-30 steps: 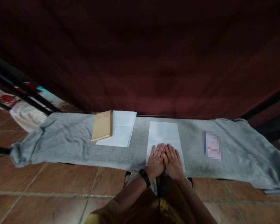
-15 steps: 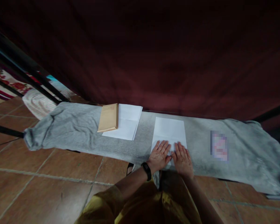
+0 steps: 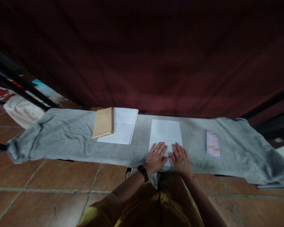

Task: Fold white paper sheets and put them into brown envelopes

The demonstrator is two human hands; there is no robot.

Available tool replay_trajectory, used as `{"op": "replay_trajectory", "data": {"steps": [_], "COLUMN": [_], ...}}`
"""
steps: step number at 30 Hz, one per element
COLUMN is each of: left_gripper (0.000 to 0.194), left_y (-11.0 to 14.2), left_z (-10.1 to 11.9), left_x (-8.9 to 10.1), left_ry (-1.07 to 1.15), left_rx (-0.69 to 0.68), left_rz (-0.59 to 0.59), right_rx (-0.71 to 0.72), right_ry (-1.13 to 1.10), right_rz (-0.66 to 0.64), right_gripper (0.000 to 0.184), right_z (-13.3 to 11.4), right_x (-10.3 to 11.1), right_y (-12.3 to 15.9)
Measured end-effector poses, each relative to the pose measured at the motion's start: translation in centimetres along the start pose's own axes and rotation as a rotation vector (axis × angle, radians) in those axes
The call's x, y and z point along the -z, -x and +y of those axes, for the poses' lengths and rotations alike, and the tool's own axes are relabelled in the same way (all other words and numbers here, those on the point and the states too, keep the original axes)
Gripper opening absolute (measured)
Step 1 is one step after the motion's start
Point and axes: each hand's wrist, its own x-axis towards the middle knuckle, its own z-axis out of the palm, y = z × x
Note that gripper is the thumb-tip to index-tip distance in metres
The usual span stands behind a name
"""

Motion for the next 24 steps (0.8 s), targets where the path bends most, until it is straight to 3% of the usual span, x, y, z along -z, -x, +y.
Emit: {"op": "replay_trajectory", "data": {"steps": [7, 11, 18, 24], "left_gripper": [0.056, 0.056, 0.055, 0.057], "left_y": [1.6, 2.1, 0.2, 1.5], "left_z": [-2.2, -2.6, 0.1, -1.8], "left_x": [0.1, -0.4, -1.2, -0.9], "left_ry": [-0.075, -0.134, -0.079, -0.159], "left_rx": [0.133, 0.234, 0.130, 0.177], "left_rz": [0.062, 0.111, 0.076, 0.101], "right_rx": [-0.061, -0.110, 0.040, -0.028], "right_ry": [0.041, 0.034, -0.059, 0.006], "right_rz": [0.035, 0.065, 0.002, 0.074], "right_gripper": [0.059, 0.060, 0.052, 0.055], "right_z": [2.0, 1.1, -3.1, -0.5], "right_x": [0.8, 0.9, 0.5, 0.6], "right_y": [0.9, 0.9, -1.2, -0.3]}}
